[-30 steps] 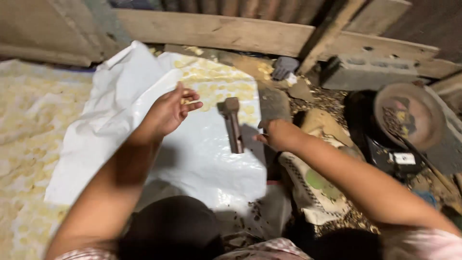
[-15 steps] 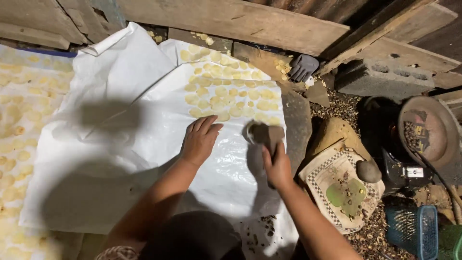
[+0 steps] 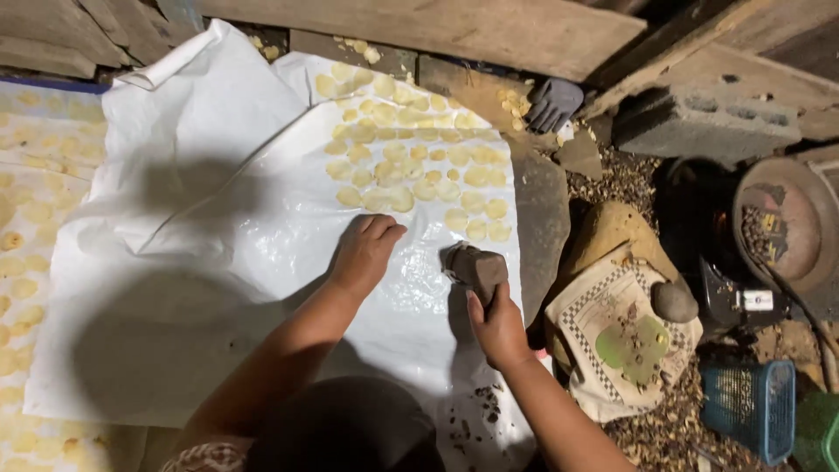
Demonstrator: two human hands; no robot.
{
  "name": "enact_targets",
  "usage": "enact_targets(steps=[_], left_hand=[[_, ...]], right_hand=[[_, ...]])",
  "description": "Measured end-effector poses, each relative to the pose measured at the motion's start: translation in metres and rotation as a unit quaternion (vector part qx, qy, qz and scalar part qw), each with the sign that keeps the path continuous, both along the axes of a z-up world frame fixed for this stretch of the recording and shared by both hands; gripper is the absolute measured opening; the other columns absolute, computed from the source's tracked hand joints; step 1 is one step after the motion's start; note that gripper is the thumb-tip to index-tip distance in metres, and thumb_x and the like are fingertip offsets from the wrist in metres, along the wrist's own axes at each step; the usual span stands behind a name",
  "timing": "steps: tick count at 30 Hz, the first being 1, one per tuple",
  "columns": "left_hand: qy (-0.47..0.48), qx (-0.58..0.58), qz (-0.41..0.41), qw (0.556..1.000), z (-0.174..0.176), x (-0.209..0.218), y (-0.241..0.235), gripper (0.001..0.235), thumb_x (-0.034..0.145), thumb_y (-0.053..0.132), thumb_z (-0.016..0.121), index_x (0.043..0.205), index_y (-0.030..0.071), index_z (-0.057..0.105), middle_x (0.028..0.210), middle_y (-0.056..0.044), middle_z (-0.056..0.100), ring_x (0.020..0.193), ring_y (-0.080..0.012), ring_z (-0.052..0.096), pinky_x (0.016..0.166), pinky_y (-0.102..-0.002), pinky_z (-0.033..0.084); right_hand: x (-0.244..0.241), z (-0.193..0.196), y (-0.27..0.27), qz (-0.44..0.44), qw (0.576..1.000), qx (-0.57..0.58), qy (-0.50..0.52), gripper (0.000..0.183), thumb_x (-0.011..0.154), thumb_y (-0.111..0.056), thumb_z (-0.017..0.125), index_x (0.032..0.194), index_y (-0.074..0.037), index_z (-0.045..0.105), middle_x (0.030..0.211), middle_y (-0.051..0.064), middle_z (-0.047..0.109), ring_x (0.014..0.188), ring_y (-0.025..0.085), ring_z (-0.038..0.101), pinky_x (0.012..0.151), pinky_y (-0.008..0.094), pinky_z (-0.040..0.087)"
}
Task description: The person grinds dark seeds in a pan over a portable gas stove using a slotted spoon. They then use a stone pestle to crush seeds on a patterned cloth and a hammer to flatten yellow cassava slices on a white sheet. The person transfers cassava slices from a blue basket into the pan on the stove.
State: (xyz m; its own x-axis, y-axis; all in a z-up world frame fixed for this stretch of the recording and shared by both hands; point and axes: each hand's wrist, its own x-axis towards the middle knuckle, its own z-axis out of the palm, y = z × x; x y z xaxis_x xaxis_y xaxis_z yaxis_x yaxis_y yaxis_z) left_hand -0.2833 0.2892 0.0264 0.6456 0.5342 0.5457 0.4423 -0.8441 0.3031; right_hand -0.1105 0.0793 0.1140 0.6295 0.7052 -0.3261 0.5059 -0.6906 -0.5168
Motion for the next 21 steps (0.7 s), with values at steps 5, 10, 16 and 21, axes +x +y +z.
enact_targets(steps=[5,10,16,21], left_hand=[[-0.031,0.036,-0.044,0.998,-0.006,0.04,0.012,0.012,0.096,0.018,0.065,0.105,0.019,0.073,0.1,-0.001,0.068,0.1,-0.021,0.067,0.083,-0.034,0.055],[-0.029,-0.105,-0.019,0.994,0.008,0.063,0.006,0.042,0.088,0.008,0.07,0.128,0.013,0.058,0.094,-0.005,0.069,0.089,-0.0296,0.07,0.081,-0.044,0.057],[0.014,-0.196,0.026,0.98,0.019,0.069,0.009,0.043,0.089,0.002,0.069,0.127,0.005,0.048,0.088,-0.012,0.072,0.082,-0.0344,0.073,0.077,-0.049,0.061],[0.092,-0.247,0.004,0.965,0.048,0.059,0.016,0.064,0.095,0.011,0.064,0.152,0.009,0.035,0.106,-0.017,0.074,0.101,-0.0384,0.073,0.092,-0.052,0.057]], right_hand=[[-0.004,0.062,0.035,-0.007,0.998,0.063,0.018,0.046,0.099,-0.037,0.061,0.127,-0.003,0.05,0.098,0.039,0.069,0.099,0.058,0.066,0.078,0.067,0.054],[0.022,0.0,0.03,-0.003,0.998,0.056,-0.007,0.045,0.101,-0.035,0.061,0.13,-0.003,0.049,0.094,0.035,0.071,0.095,0.054,0.069,0.076,0.064,0.055],[0.018,0.096,0.069,-0.005,0.991,0.131,-0.022,0.032,0.098,-0.036,0.067,0.107,-0.009,0.053,0.076,0.022,0.067,0.079,0.043,0.067,0.069,0.053,0.05],[0.017,0.058,0.085,0.013,0.93,0.358,-0.084,0.006,0.096,-0.013,0.065,0.092,-0.01,0.061,0.058,0.012,0.066,0.054,0.03,0.069,0.049,0.037,0.052]])
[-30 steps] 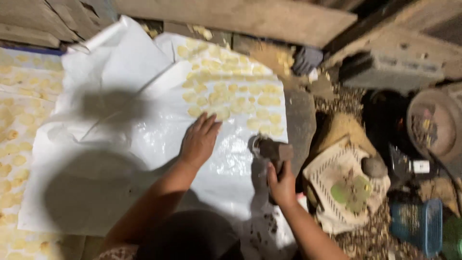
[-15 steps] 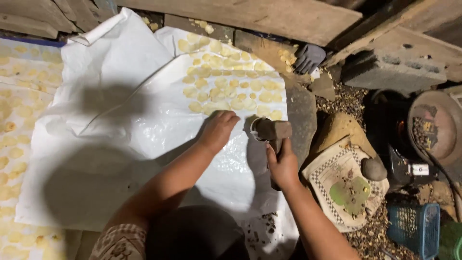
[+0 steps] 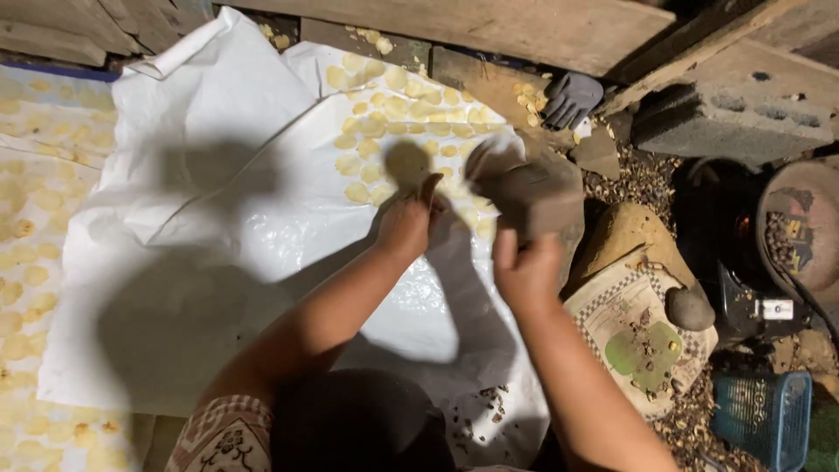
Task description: The person grinds dark seeds in a pan over a portable gas stove using a slotted spoon. They then use a stone pestle to crush seeds on a patterned cloth and a hammer to flatten yellow cassava slices on a white sheet. The person transfers cassava slices from a blue basket into the pan on the stove.
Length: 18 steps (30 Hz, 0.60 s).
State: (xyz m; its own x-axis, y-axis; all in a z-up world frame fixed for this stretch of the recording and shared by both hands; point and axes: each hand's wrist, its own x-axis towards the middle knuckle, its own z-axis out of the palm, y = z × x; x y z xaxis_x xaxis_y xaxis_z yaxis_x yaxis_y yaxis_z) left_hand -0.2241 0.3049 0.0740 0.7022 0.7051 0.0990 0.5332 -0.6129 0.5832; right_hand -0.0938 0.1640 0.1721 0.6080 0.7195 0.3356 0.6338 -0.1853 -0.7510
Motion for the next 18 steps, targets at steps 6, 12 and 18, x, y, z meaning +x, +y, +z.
enact_targets(steps=[6,12,18], left_hand=[[-0.054,0.066,0.05,0.995,-0.009,-0.063,-0.013,0.035,0.095,0.013,0.065,0.129,0.009,0.061,0.107,-0.012,0.064,0.102,-0.0339,0.065,0.091,-0.043,0.051],[-0.127,0.11,-0.023,0.986,-0.007,-0.089,-0.028,0.015,0.097,0.02,0.067,0.11,0.015,0.072,0.105,-0.003,0.062,0.098,-0.026,0.062,0.085,-0.036,0.053],[-0.111,0.176,0.003,0.978,-0.003,-0.094,-0.023,0.01,0.1,0.016,0.064,0.108,0.015,0.07,0.102,-0.002,0.061,0.096,-0.0239,0.063,0.079,-0.034,0.056]], right_hand=[[0.003,-0.071,0.025,0.064,0.923,-0.378,-0.022,0.056,0.1,-0.051,0.057,0.123,-0.001,0.047,0.092,0.034,0.07,0.091,0.054,0.07,0.077,0.065,0.058],[0.008,-0.022,0.033,0.069,0.934,-0.349,0.011,0.048,0.098,-0.05,0.061,0.11,-0.004,0.056,0.088,0.032,0.07,0.093,0.054,0.069,0.078,0.061,0.057],[-0.002,-0.076,0.032,0.068,0.932,-0.351,-0.053,0.058,0.103,-0.045,0.056,0.132,0.005,0.046,0.083,0.03,0.069,0.081,0.048,0.074,0.065,0.055,0.062]])
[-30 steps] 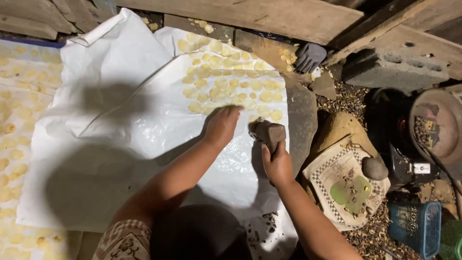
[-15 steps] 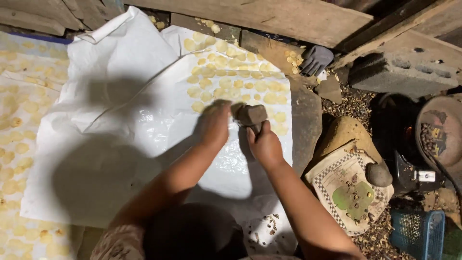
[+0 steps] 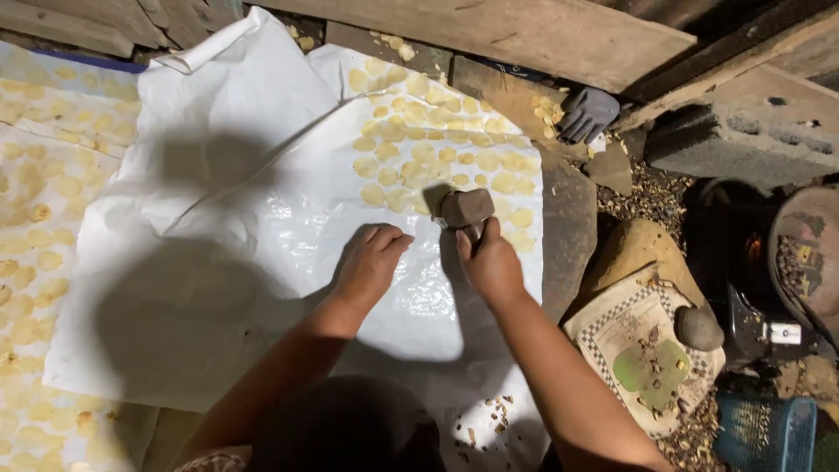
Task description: The person grinds dark seeds in a pan over a portable gas stove using a slotted spoon. They then use a stone pestle to crush seeds on a patterned cloth and a hammer to flatten yellow cassava slices on a white sheet. The person transfers cassava slices from a blue basket into the pan on the stove.
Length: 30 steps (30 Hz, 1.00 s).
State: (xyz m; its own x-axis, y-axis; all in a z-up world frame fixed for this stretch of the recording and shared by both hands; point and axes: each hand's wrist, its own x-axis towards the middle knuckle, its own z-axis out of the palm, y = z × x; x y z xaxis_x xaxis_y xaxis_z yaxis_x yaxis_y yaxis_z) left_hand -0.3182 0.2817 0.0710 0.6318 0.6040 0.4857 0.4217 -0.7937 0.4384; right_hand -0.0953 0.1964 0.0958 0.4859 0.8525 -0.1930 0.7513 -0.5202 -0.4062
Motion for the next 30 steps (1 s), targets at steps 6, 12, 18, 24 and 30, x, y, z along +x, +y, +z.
enact_targets(steps=[6,12,18,24,30], left_hand=[[-0.022,-0.017,-0.035,0.999,-0.013,0.009,0.001,0.019,0.096,0.007,0.063,0.113,0.009,0.072,0.106,-0.006,0.063,0.102,-0.0275,0.062,0.087,-0.036,0.055],[-0.065,-0.016,0.006,0.998,-0.022,0.046,0.004,0.024,0.1,0.012,0.06,0.124,0.01,0.059,0.091,-0.008,0.062,0.087,-0.0306,0.064,0.083,-0.041,0.054],[-0.003,-0.008,0.063,0.998,-0.028,0.06,0.008,0.054,0.092,0.012,0.068,0.141,0.008,0.049,0.092,-0.012,0.074,0.092,-0.0299,0.071,0.085,-0.042,0.057],[-0.073,-0.237,0.029,0.968,0.031,0.016,0.009,0.03,0.102,0.014,0.046,0.123,-0.002,0.062,0.104,-0.029,0.071,0.107,-0.0488,0.065,0.099,-0.053,0.047],[-0.066,-0.06,-0.003,0.996,0.007,-0.011,-0.011,0.016,0.094,0.015,0.072,0.109,0.008,0.073,0.105,-0.005,0.064,0.1,-0.0278,0.063,0.089,-0.036,0.052]], right_hand=[[-0.003,0.048,0.012,0.002,0.998,-0.049,0.043,0.051,0.098,-0.049,0.059,0.119,-0.003,0.052,0.095,0.034,0.07,0.097,0.054,0.07,0.082,0.061,0.058],[-0.002,0.045,0.008,-0.036,0.995,-0.018,0.095,0.051,0.099,-0.049,0.058,0.118,-0.002,0.051,0.097,0.037,0.069,0.102,0.057,0.066,0.088,0.066,0.054],[-0.018,0.099,-0.017,-0.086,0.98,0.167,0.06,0.036,0.103,-0.041,0.065,0.105,-0.009,0.049,0.061,0.017,0.066,0.074,0.046,0.071,0.067,0.055,0.054],[-0.041,0.017,-0.017,0.009,0.999,-0.005,0.05,0.054,0.101,-0.047,0.053,0.124,0.002,0.049,0.085,0.033,0.071,0.088,0.054,0.07,0.078,0.068,0.055],[-0.023,0.055,0.003,0.029,0.994,-0.066,0.082,0.051,0.098,-0.051,0.058,0.116,-0.004,0.052,0.094,0.035,0.071,0.099,0.057,0.068,0.085,0.065,0.055]])
